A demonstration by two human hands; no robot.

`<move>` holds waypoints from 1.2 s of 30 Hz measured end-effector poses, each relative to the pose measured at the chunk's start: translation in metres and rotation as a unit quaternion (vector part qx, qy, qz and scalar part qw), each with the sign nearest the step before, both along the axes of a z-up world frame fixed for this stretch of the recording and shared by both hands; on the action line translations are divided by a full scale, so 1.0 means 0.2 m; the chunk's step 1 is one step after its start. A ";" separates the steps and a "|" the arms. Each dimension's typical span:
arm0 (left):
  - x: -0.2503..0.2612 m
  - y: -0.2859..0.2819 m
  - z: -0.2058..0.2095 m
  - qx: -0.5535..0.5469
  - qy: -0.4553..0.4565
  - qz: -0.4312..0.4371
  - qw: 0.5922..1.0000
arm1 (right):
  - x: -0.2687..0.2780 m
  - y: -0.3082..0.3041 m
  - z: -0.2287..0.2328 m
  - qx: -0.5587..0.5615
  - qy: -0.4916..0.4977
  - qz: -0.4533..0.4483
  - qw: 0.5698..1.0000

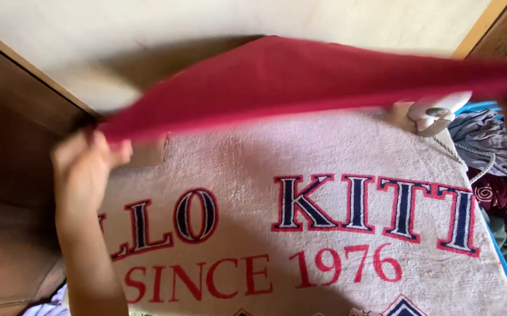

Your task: Ironing a jersey on a flat surface and then folding it.

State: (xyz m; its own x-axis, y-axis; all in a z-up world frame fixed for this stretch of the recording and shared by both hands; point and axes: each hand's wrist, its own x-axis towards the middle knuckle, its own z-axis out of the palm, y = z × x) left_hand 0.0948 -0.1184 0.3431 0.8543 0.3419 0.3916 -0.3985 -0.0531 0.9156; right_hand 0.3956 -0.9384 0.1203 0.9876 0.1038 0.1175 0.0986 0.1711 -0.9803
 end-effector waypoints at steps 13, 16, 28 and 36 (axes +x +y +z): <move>-0.93 -0.19 -1.66 -0.092 0.323 -0.038 0.941 | -0.99 0.12 -0.81 -0.246 0.226 0.058 0.941; -0.88 -0.16 -1.69 -0.196 0.399 -0.031 0.895 | -0.98 0.19 -0.70 -0.210 0.250 0.031 0.945; -0.75 -0.32 -1.22 0.023 0.394 0.072 0.916 | -1.03 0.84 0.06 -0.632 -0.015 -0.008 0.775; -0.68 -0.31 -1.05 0.171 0.478 0.028 0.861 | -1.08 1.67 0.22 -0.413 -0.217 0.353 0.811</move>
State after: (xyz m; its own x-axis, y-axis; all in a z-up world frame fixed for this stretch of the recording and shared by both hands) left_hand -0.0406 -0.1812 0.1331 0.8281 0.3970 -0.3958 0.5407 -0.3792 0.7509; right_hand 0.1798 -0.6050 0.1636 0.5317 0.8460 0.0398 0.6277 -0.3621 -0.6891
